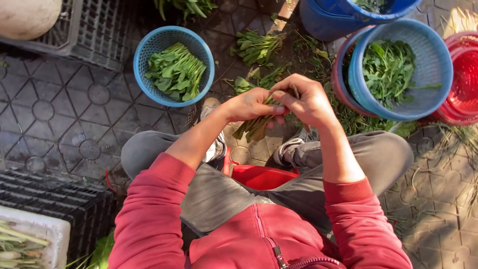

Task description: Trimming and sorting green leafy vegetables into baskets while sitting on a stool.

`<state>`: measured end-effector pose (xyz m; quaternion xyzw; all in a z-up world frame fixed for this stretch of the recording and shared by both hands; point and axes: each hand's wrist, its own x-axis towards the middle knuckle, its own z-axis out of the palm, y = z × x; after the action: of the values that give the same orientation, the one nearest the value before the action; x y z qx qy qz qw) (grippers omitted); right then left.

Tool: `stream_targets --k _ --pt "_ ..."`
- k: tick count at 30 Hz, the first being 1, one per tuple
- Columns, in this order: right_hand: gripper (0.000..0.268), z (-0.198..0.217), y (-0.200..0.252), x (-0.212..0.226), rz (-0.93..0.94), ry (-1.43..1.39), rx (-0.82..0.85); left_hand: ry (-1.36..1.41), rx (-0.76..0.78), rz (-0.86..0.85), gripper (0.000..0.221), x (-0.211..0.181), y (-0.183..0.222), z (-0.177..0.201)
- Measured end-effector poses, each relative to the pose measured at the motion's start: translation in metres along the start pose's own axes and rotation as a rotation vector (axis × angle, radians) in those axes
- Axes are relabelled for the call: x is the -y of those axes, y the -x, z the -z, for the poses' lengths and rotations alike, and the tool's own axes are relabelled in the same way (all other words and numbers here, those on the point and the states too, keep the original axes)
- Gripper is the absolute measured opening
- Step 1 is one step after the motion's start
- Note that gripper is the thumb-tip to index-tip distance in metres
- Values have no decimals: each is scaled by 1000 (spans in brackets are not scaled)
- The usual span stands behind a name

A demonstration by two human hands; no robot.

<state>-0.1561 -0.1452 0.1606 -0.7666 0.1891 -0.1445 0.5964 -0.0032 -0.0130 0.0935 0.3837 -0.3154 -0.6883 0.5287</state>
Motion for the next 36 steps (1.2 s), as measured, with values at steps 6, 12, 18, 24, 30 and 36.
stream_targets --k 6,12,18,24,30,36 --pt "4 -13 -57 54 -67 35 -161 -1395 -543 -343 85 -88 40 3" --pt "18 -70 -122 70 122 -323 -37 -1245 -775 -133 51 -145 112 25" --pt "95 -78 -147 -65 -520 -1120 110 -1147 -835 366 70 -110 173 112" --pt "35 -119 -3 -230 -1101 -894 -173 -1106 -823 358 62 24 168 271" --pt "47 -136 14 -267 -1195 -829 -235 -1079 -757 339 67 70 99 327" --pt "52 -142 6 -259 -1259 -770 -246 -1088 -661 497 79 106 86 354"
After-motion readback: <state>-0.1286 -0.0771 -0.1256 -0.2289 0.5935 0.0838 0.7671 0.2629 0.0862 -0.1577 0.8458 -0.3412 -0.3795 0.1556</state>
